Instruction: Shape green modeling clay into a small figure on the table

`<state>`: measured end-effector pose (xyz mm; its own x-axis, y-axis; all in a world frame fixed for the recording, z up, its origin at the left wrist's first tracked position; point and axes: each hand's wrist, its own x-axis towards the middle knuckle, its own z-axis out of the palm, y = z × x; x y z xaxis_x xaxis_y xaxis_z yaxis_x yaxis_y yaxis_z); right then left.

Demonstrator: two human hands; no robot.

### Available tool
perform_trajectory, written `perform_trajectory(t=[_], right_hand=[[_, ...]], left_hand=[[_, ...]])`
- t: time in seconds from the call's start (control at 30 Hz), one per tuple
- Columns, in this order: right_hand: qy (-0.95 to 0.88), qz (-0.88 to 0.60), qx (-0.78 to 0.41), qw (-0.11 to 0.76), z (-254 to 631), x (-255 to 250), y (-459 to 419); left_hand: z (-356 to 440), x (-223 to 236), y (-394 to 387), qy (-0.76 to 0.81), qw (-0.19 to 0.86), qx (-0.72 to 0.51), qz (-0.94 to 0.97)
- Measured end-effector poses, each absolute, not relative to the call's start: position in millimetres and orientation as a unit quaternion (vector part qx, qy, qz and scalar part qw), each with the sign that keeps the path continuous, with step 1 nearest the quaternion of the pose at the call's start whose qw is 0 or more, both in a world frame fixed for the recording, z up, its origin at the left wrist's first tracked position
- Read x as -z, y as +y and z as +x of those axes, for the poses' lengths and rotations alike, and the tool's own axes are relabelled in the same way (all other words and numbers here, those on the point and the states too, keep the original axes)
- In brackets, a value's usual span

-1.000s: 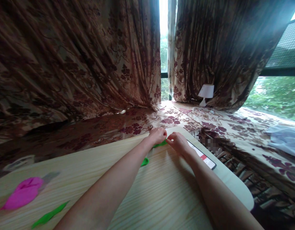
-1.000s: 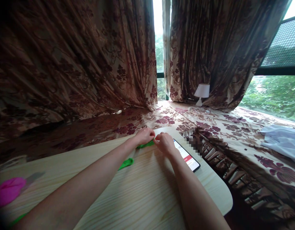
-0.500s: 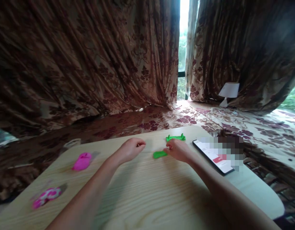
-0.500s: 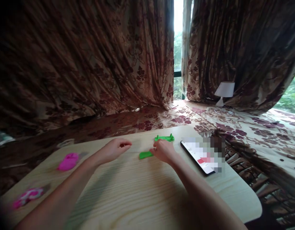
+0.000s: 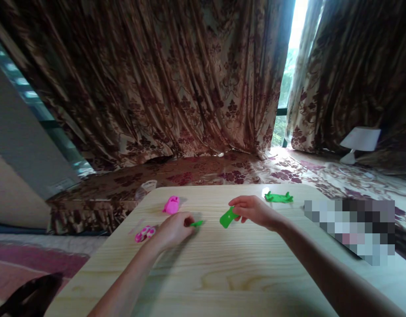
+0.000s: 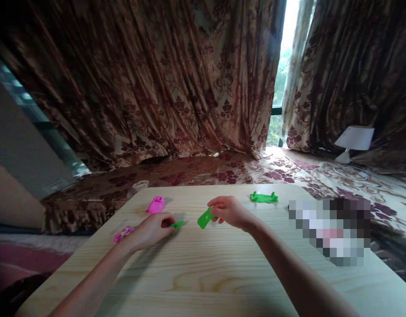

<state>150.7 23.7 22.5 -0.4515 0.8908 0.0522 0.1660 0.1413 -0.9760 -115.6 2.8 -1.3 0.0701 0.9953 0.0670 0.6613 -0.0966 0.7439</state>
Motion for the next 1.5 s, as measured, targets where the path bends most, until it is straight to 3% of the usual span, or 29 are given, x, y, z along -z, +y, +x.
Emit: perform_trajectory(t=[0.2,0.43,0.77,1.07,1.3,1.5], right_hand=[[-0.654,-0.35,-0.561,0.366,134,-22,21],[-0.576,-0.419,-0.483,0.51,151,-2,38],[-0.572,-0.398,-0.457,0.552,159,21,38],[-0.692,-0.429,-0.353,0.461,161,23,29],[-0.681,-0.472,-0.213,0.518,153,20,25],[-0.747,-0.393,-0.214,0.492,152,12,14]], left_hand=[[-62,-9,17,0.508,0.493,-0.368,0.604],[-23,-6,31,0.385,0.721,-0.358,0.452],[-7,4,20,0.371,0.713,-0.385,0.453],[-4,8,16,0.459,0.592,-0.385,0.539],[5,10,12,0.389,0.687,-0.425,0.442],[-1,14,18,0.377,0.71,-0.462,0.374]])
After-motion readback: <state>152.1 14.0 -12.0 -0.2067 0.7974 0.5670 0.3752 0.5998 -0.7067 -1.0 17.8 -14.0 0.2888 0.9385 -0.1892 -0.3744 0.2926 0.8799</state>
